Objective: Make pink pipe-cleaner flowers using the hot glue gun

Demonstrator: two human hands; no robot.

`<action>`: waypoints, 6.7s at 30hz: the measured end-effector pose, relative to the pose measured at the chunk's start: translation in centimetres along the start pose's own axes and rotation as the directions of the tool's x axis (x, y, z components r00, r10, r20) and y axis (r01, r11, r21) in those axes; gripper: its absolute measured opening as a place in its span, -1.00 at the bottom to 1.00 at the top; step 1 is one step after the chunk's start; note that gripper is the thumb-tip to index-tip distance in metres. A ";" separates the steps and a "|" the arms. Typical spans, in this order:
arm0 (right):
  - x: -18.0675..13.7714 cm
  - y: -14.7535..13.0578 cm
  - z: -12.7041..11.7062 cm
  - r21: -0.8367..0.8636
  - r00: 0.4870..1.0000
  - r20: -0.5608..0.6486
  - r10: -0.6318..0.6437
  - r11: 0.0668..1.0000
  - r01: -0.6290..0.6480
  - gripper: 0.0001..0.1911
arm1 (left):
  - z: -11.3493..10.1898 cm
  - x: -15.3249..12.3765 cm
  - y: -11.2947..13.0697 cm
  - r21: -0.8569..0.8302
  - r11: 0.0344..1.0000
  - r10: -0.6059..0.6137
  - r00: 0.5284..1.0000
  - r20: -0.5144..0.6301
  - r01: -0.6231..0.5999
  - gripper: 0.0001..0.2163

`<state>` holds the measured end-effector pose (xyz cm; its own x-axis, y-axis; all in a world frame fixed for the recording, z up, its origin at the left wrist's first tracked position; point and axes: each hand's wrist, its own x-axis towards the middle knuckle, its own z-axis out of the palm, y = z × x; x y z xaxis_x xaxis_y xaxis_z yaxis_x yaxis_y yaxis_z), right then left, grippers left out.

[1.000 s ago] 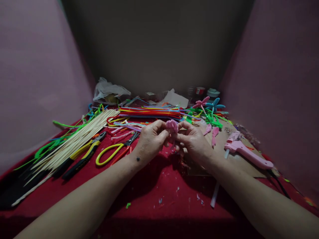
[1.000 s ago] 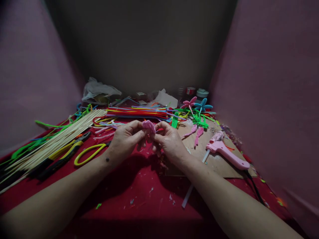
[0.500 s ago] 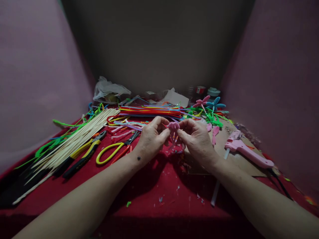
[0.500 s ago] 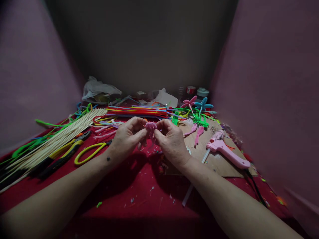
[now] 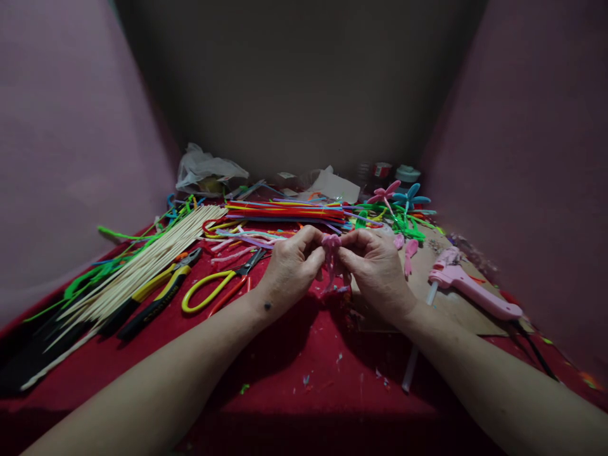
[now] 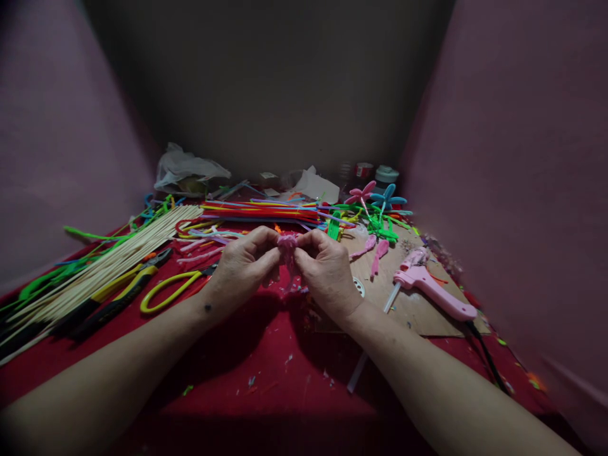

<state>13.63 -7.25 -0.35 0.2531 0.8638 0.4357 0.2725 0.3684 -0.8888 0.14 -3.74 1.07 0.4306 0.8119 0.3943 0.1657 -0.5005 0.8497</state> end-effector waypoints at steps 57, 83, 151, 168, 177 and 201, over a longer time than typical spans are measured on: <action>-0.4 -1.1 -0.3 -0.048 0.912 0.292 0.288 0.957 -0.287 -0.80 | -1.7 1.0 -0.9 0.327 0.878 0.349 0.935 0.063 -0.349 -0.90; 0.7 0.7 -0.7 0.190 0.879 0.329 0.345 0.888 -0.419 -0.80 | -1.7 1.7 -2.0 0.119 0.985 0.142 0.972 -0.185 -0.121 -0.79; 0.5 0.5 -1.4 -0.237 0.741 -0.011 -0.671 0.722 0.650 -0.73 | -0.4 0.5 -5.4 0.696 0.636 0.326 0.933 0.151 -0.334 -0.86; 1.3 1.4 -1.2 0.201 0.978 0.203 -0.048 0.980 0.007 -0.81 | -0.5 0.6 -4.0 0.698 0.622 0.366 0.920 0.142 -0.355 -0.79; 1.2 1.4 -0.9 0.389 0.912 0.383 0.146 0.870 -0.302 -0.65 | -0.2 1.1 -2.9 0.223 0.965 0.171 0.977 -0.126 -0.140 -0.81; 0.5 1.3 -0.2 0.258 0.948 0.259 0.186 0.932 -0.253 -0.79 | 1.1 0.5 -1.8 -0.104 0.994 -0.028 0.998 -0.058 0.022 -0.97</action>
<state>14.29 -6.44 -1.29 0.0501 0.9762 0.2108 -0.0491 0.2133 -0.9758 1.00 -2.81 -0.64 0.3732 0.8418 0.3901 0.0815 -0.4486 0.8900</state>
